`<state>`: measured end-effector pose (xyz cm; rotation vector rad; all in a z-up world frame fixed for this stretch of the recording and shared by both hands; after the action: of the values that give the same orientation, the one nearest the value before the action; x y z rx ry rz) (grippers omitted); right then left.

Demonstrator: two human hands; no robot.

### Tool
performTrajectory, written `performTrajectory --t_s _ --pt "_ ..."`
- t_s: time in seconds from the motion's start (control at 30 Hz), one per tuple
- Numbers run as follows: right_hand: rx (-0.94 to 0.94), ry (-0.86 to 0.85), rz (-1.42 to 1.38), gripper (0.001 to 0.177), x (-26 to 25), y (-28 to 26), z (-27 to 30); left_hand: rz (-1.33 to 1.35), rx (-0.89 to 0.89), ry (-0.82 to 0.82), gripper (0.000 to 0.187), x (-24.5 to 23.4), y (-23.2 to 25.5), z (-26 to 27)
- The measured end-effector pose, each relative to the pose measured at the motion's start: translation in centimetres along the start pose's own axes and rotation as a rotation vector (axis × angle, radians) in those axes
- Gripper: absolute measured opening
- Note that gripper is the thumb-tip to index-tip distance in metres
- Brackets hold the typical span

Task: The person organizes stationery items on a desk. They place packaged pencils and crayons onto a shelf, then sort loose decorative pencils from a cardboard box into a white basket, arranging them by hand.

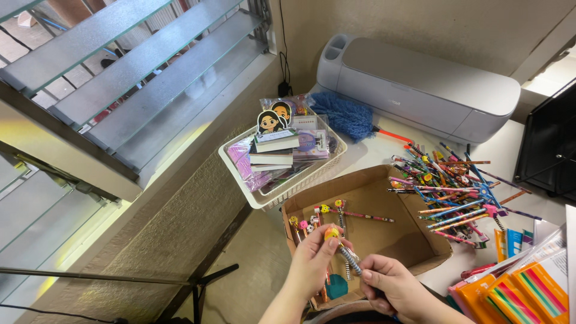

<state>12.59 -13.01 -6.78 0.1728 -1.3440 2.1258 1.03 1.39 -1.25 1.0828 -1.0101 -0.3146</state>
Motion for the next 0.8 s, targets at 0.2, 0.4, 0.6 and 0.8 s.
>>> performTrajectory --t_s 0.2,0.4,0.6,0.8 --pt "-0.017 0.228 0.457 0.007 0.2 -4.9 -3.3 -0.317 -0.107 0.132 0.088 -0.8 3.8 -2.1" --pt "0.164 0.506 0.364 0.017 -1.5 -2.4 -9.7 -1.048 0.055 0.186 0.046 -2.8 -1.0 -0.5" --pt "0.192 0.546 1.143 0.059 -2.3 0.5 -13.1 -1.513 0.009 -0.119 0.049 -3.0 -8.4 2.1" --pt "0.155 0.496 1.334 0.014 -3.8 -0.2 -13.6 -1.508 -0.207 -0.079 0.048 -2.9 -4.2 2.1"
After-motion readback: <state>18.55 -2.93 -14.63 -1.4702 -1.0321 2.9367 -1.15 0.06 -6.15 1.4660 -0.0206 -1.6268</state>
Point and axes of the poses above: each hand's wrist, its own z-axis away from the middle knuckle, its own x-axis out of the palm, y = z × x, the point moved 2 cm from there along -z, towards the middle knuckle, and after that the axes turned 10 degrees about z, right-handed, at the moved point
